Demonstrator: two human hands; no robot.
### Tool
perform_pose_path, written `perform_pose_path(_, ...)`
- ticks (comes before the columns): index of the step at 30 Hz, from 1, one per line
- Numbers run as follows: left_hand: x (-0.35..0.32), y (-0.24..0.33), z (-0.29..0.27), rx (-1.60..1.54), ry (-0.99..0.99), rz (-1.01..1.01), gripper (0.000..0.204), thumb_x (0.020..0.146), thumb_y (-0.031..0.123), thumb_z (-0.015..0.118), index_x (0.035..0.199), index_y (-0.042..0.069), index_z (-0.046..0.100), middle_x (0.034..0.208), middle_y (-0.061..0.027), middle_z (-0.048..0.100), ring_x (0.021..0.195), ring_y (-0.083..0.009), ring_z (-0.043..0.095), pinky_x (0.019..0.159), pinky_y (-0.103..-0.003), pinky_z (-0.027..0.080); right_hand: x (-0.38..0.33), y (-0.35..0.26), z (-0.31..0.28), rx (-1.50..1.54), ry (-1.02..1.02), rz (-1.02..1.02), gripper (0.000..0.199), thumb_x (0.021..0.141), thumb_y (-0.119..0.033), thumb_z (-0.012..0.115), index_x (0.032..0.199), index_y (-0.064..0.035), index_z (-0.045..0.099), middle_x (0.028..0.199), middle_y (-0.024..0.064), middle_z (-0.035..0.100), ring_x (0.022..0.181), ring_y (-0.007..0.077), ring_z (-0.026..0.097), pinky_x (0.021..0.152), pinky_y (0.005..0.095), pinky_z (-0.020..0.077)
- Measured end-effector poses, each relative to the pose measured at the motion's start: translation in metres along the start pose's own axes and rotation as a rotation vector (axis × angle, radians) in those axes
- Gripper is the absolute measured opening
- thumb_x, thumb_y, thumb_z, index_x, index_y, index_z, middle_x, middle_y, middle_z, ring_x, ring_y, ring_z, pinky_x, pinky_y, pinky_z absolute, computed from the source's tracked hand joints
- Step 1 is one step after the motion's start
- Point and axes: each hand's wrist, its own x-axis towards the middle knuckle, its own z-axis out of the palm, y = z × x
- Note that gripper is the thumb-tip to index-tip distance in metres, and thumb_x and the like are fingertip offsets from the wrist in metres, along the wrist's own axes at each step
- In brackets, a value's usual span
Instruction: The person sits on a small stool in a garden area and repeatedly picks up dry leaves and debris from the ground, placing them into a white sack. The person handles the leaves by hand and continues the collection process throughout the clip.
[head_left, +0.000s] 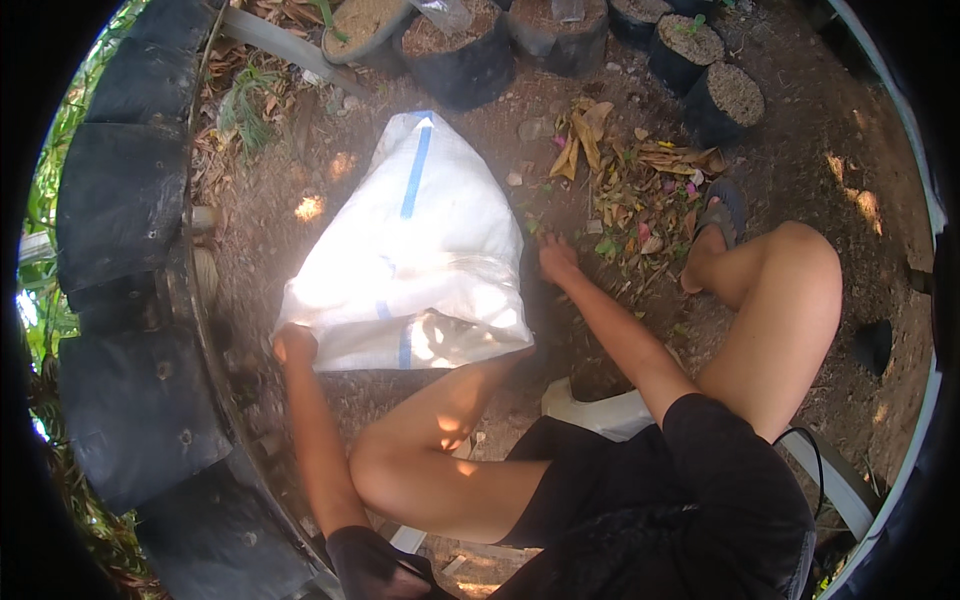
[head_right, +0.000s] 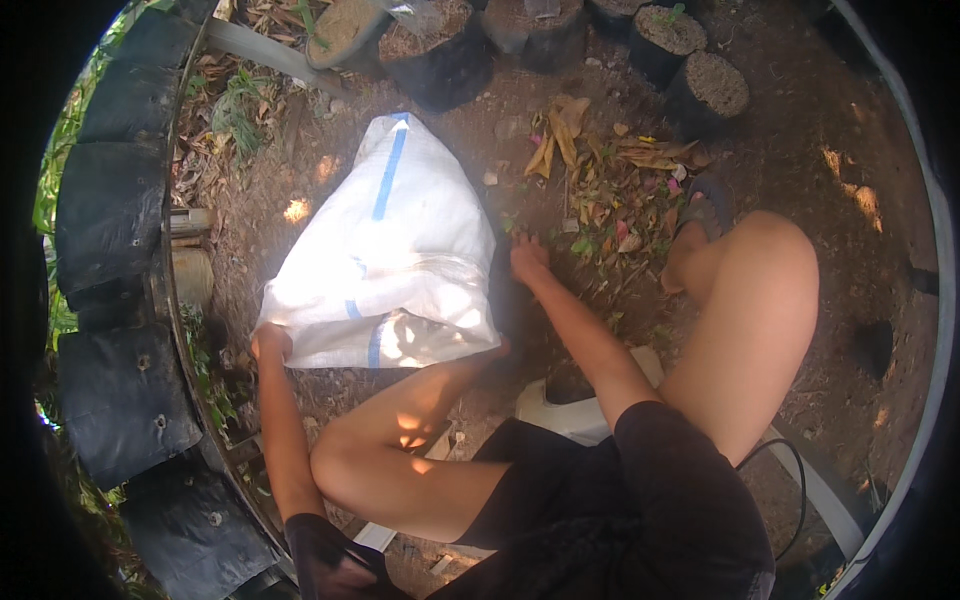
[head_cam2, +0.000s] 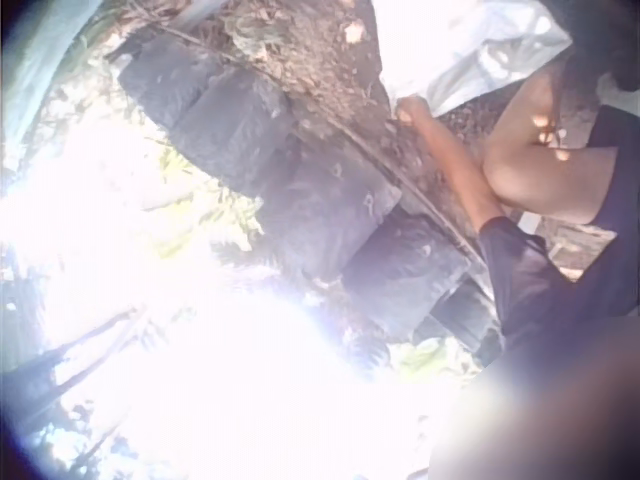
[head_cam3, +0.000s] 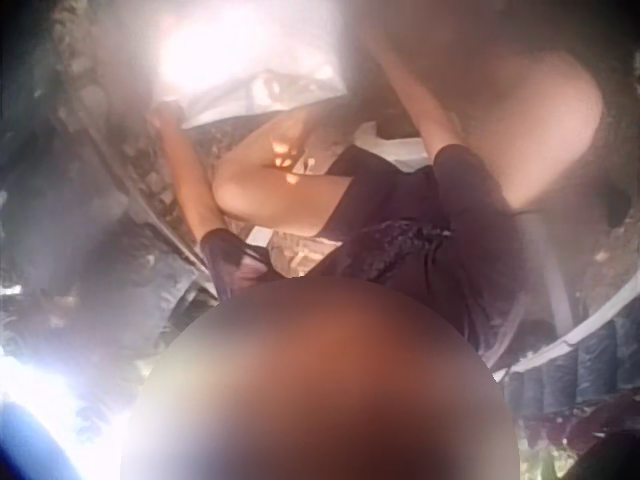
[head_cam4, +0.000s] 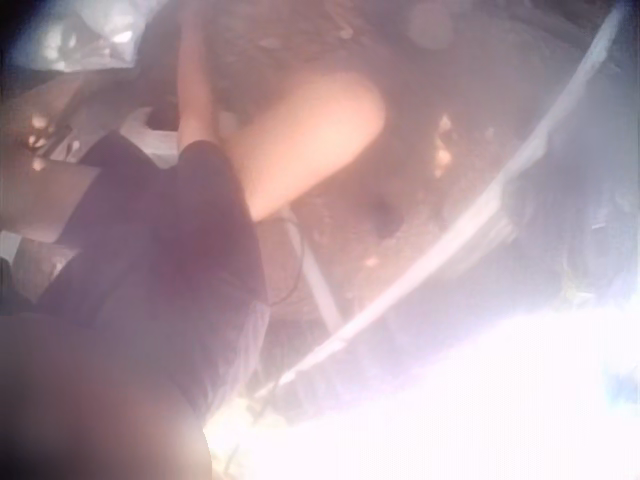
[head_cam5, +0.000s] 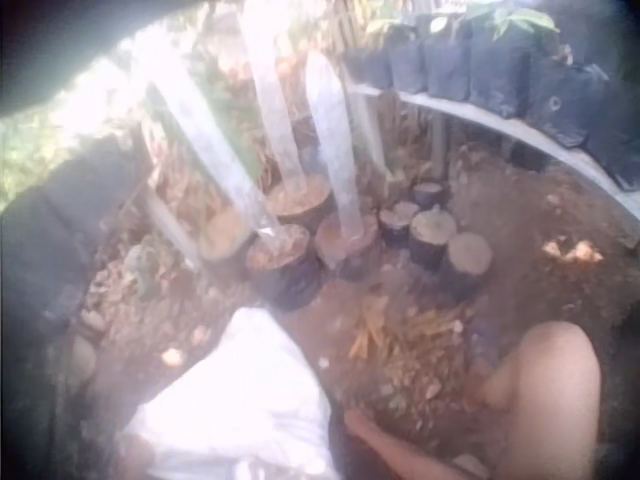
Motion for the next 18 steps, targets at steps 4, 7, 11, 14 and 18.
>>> perform_pose_path(4, -0.008, -0.001, 0.003, -0.146, 0.160, 0.088, 0.022, 0.072, 0.018, 0.055, 0.083, 0.002, 0.065, 0.090, -0.0164, 0.063, 0.084, -0.0277, 0.062, 0.071, -0.034, 0.050, -0.008, 0.013, 0.023, -0.072, 0.046, -0.053, 0.026, 0.071, -0.013, 0.061, 0.095, -0.0044, 0.062, 0.123, 0.0115, 0.041, 0.110, 0.0304, 0.042, 0.087, 0.0397, 0.0415)
perform_pose_path(7, -0.006, -0.001, 0.003, -0.234, 0.152, 0.053, 0.022, 0.069, 0.016, 0.057, 0.082, 0.001, 0.064, 0.088, -0.0173, 0.063, 0.082, -0.0276, 0.062, 0.069, -0.034, 0.050, -0.017, 0.026, 0.032, -0.123, 0.118, -0.105, 0.019, 0.070, -0.012, 0.061, 0.087, -0.0048, 0.065, 0.117, 0.0115, 0.045, 0.108, 0.0289, 0.044, 0.087, 0.0402, 0.0404)
perform_pose_path(11, 0.003, -0.001, 0.005, -0.249, 0.103, 0.064, 0.020, 0.065, 0.011, 0.058, 0.080, -0.001, 0.063, 0.081, -0.0173, 0.063, 0.074, -0.0255, 0.063, 0.063, -0.033, 0.050, -0.028, 0.036, 0.038, -0.081, 0.153, -0.118, 0.019, 0.070, -0.012, 0.061, 0.086, -0.0043, 0.066, 0.113, 0.0127, 0.049, 0.107, 0.0282, 0.044, 0.088, 0.0414, 0.0388)
perform_pose_path(14, 0.008, -0.001, 0.006, -0.240, 0.037, 0.097, 0.019, 0.061, 0.007, 0.059, 0.078, -0.002, 0.062, 0.076, -0.0173, 0.063, 0.068, -0.0239, 0.064, 0.058, -0.032, 0.050, -0.040, 0.044, 0.040, -0.107, 0.130, -0.137, 0.018, 0.070, -0.012, 0.057, 0.085, -0.0036, 0.064, 0.106, 0.0145, 0.053, 0.102, 0.0295, 0.048, 0.083, 0.0406, 0.0420)
perform_pose_path(18, 0.009, 0.003, 0.003, -0.256, -0.021, 0.117, 0.018, 0.058, 0.003, 0.060, 0.075, -0.003, 0.060, 0.069, -0.0168, 0.063, 0.060, -0.0220, 0.065, 0.052, -0.031, 0.051, -0.056, 0.048, 0.040, -0.102, 0.059, -0.105, 0.018, 0.071, -0.011, 0.059, 0.087, -0.0049, 0.065, 0.104, 0.0136, 0.055, 0.102, 0.0281, 0.050, 0.082, 0.0406, 0.0429)
